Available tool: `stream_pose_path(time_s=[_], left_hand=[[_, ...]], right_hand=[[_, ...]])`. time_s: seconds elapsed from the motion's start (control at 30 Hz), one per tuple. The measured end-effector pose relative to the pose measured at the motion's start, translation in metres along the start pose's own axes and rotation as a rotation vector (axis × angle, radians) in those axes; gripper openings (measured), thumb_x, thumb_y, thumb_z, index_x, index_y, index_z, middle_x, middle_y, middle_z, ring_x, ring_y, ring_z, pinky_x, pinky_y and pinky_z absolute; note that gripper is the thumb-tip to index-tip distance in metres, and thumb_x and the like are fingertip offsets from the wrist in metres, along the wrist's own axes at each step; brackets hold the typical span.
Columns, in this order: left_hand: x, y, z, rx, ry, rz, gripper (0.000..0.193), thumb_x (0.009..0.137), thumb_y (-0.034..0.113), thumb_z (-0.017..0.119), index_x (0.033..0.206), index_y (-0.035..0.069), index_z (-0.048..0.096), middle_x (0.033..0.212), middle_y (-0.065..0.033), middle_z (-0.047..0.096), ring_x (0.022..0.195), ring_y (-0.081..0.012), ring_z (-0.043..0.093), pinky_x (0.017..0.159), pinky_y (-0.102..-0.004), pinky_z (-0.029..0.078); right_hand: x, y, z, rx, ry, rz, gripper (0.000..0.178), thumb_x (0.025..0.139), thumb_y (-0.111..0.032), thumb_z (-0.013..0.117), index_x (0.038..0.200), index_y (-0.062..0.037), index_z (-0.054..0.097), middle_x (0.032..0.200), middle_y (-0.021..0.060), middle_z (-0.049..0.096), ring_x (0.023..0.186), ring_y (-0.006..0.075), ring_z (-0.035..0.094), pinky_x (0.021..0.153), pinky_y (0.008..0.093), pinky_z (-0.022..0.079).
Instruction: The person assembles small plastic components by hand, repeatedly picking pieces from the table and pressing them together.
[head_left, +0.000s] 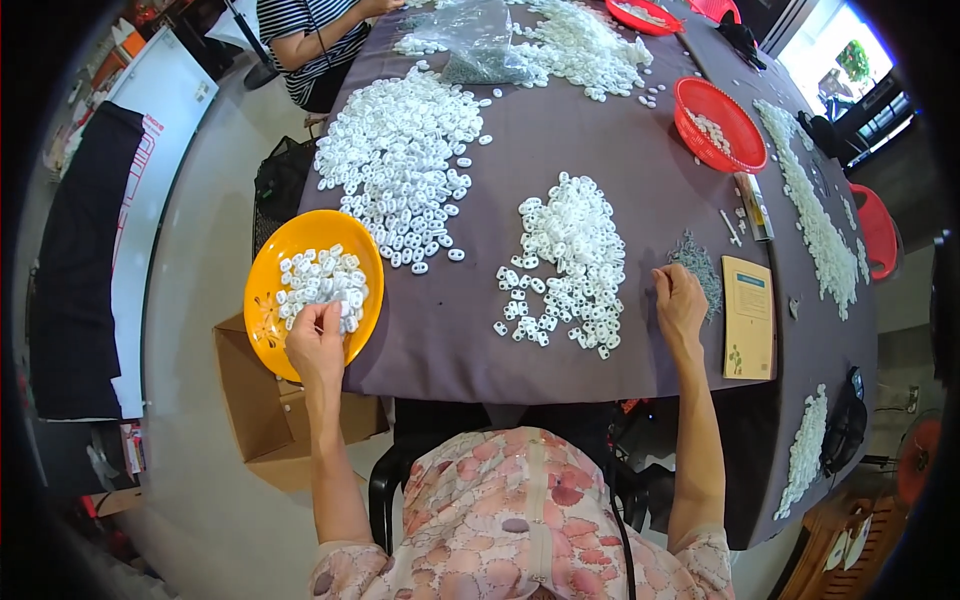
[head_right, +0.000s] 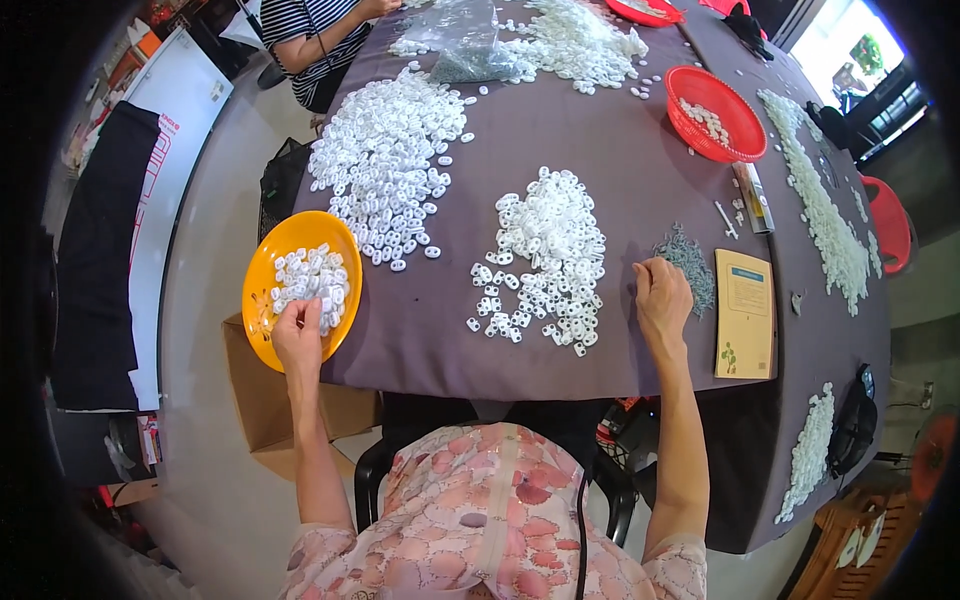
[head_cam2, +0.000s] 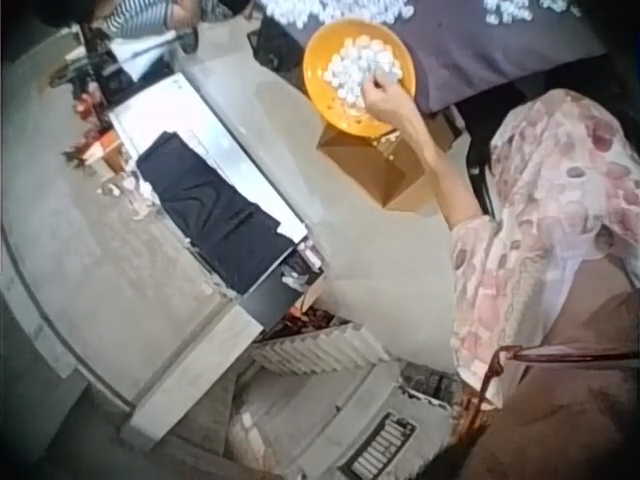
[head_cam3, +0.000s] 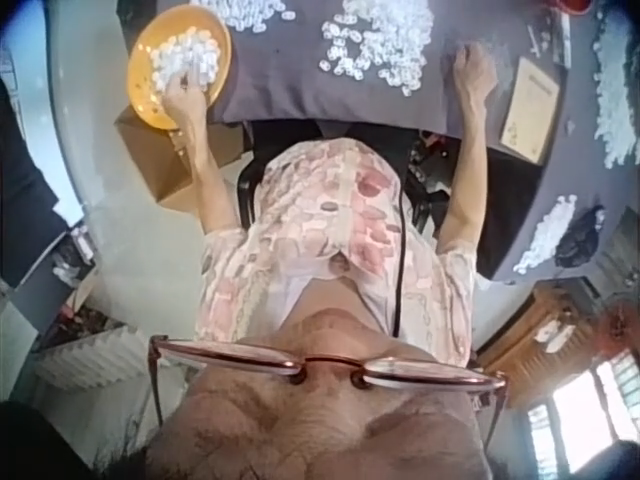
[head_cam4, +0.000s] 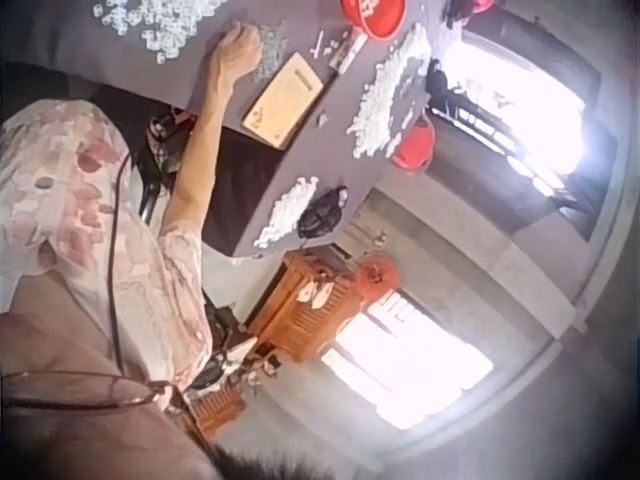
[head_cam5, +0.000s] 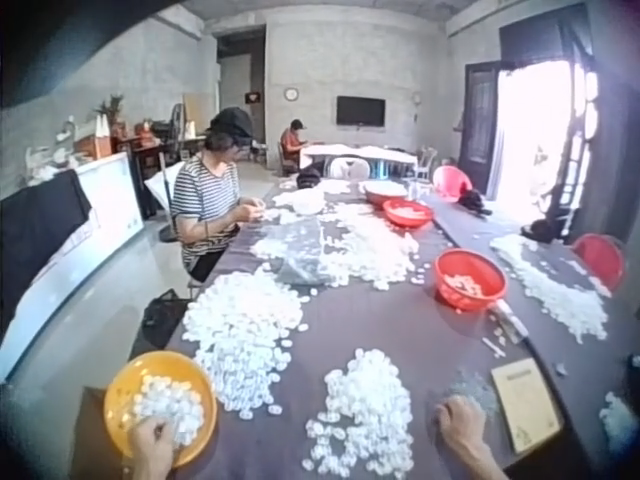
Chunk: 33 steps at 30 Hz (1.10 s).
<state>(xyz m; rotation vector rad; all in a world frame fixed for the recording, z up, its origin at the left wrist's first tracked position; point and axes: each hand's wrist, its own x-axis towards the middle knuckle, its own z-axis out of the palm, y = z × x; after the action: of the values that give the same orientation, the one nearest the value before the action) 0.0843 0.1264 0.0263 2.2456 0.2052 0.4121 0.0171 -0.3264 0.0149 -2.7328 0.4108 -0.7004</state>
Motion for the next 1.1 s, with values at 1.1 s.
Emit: stream_pose_path(time_s=[1.1], left_hand=[[-0.090, 0.090, 0.085, -0.294, -0.641, 0.261, 0.007, 0.083, 0.006, 0.060, 0.084, 0.002, 0.053, 0.073, -0.0073, 0.054, 0.057, -0.0183, 0.055, 0.053, -0.0297, 0.043]], right_hand=[[-0.088, -0.126, 0.003, 0.912, -0.470, 0.199, 0.005, 0.086, -0.003, 0.055, 0.090, 0.0005, 0.055, 0.072, 0.0085, 0.057, 0.062, 0.0139, 0.053, 0.058, 0.0269, 0.044]])
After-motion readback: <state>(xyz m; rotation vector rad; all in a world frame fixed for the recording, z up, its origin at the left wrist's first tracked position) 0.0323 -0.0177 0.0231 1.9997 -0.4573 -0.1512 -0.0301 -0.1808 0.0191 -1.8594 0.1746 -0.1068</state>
